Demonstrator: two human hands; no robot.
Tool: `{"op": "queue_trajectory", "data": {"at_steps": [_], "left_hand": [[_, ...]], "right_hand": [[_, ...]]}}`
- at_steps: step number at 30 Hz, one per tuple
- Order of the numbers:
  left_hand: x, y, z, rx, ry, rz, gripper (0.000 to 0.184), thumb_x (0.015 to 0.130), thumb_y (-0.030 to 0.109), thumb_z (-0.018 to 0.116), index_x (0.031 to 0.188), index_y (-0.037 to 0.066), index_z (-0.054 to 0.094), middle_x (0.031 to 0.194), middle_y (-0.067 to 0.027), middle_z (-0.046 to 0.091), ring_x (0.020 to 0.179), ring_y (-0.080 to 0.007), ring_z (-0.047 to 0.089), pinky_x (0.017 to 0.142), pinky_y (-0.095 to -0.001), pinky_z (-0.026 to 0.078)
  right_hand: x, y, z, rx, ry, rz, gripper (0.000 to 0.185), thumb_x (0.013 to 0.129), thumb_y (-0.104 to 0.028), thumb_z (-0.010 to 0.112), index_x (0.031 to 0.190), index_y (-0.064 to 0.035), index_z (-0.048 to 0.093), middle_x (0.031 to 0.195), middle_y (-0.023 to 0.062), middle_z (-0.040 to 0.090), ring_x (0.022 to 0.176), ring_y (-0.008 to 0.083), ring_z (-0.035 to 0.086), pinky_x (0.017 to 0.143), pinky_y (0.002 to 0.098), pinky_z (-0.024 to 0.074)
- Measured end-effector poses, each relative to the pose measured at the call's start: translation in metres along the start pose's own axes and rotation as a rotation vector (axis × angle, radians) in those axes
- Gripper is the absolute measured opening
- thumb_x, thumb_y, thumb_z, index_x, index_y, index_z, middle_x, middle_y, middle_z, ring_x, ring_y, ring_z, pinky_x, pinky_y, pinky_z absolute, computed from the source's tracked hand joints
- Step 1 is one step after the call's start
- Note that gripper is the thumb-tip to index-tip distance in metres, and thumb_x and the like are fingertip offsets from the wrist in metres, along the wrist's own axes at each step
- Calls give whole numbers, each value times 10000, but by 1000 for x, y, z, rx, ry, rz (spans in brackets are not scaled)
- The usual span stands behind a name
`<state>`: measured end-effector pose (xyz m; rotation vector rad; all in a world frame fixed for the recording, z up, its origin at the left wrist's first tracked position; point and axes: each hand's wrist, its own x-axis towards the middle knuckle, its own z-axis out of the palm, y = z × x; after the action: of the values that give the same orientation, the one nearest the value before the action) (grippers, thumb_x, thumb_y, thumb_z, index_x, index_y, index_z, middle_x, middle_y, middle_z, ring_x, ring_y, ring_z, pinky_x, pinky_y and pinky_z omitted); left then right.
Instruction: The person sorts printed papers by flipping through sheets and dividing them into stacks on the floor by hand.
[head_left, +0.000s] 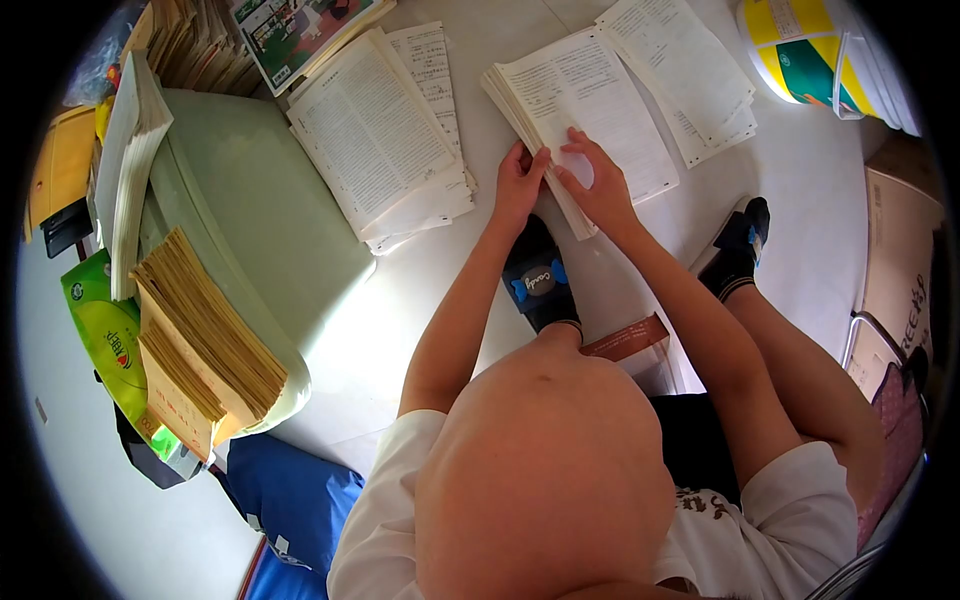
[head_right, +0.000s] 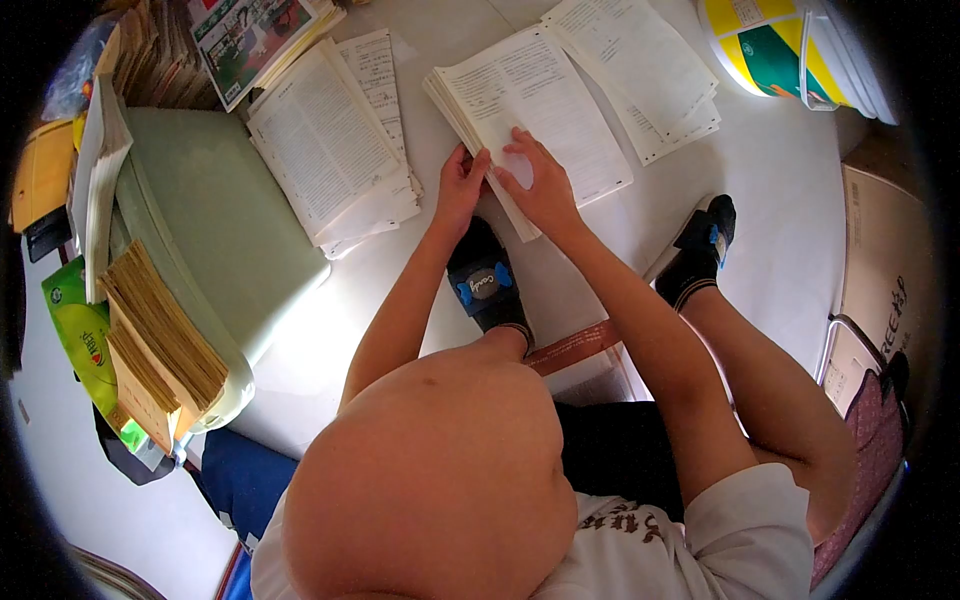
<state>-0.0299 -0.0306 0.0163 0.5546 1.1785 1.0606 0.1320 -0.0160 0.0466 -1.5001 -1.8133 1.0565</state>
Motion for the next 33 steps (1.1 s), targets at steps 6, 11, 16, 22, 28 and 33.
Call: {"op": "queue_trajectory", "data": {"at_steps": [6,11,16,22,28,33], "left_hand": [[0,-1,0,10,-2,54,311,1060,238,593,1297,38,571,1066,-34,677,922,-96,644,769,-269,572],[-1,0,-1,3,-8,52,313,1072,260,571,1296,41,570,1074,-30,668,920,-93,638,770,-267,569],[1,-4,-4,-50,-36,22,316,1080,271,555,1303,48,567,1099,-31,672,931,-95,642,771,-269,573],[1,-3,-8,-36,-85,-20,392,1100,302,506,1398,48,521,1231,-49,646,1065,-127,627,883,-305,567],[-1,-1,-9,-62,-104,-40,399,1097,313,510,1406,62,517,1238,-45,639,1094,-131,620,914,-323,559],[1,0,-6,-80,-33,-78,379,1054,255,593,1361,35,556,1187,-48,668,1043,-133,638,892,-306,547]], "right_hand": [[1,-7,-2,77,15,48,384,912,-261,745,1190,-23,630,1428,199,580,1336,359,550,1099,411,447],[2,-4,-1,50,41,11,387,903,-255,750,1188,-24,628,1417,192,590,1322,355,562,1092,410,454],[3,-4,-3,54,34,26,395,891,-254,757,1188,-28,627,1416,187,592,1317,356,566,1091,410,455],[4,-5,-4,45,21,22,429,869,-258,779,1195,-29,620,1407,185,597,1308,351,572,1088,403,458],[5,-9,-2,-6,40,-12,488,855,-267,792,1234,-37,587,1416,185,583,1287,345,585,1077,406,464],[5,-13,2,-144,22,-24,495,882,-163,678,1331,-23,526,1442,194,549,1260,387,585,1034,450,500]]}}
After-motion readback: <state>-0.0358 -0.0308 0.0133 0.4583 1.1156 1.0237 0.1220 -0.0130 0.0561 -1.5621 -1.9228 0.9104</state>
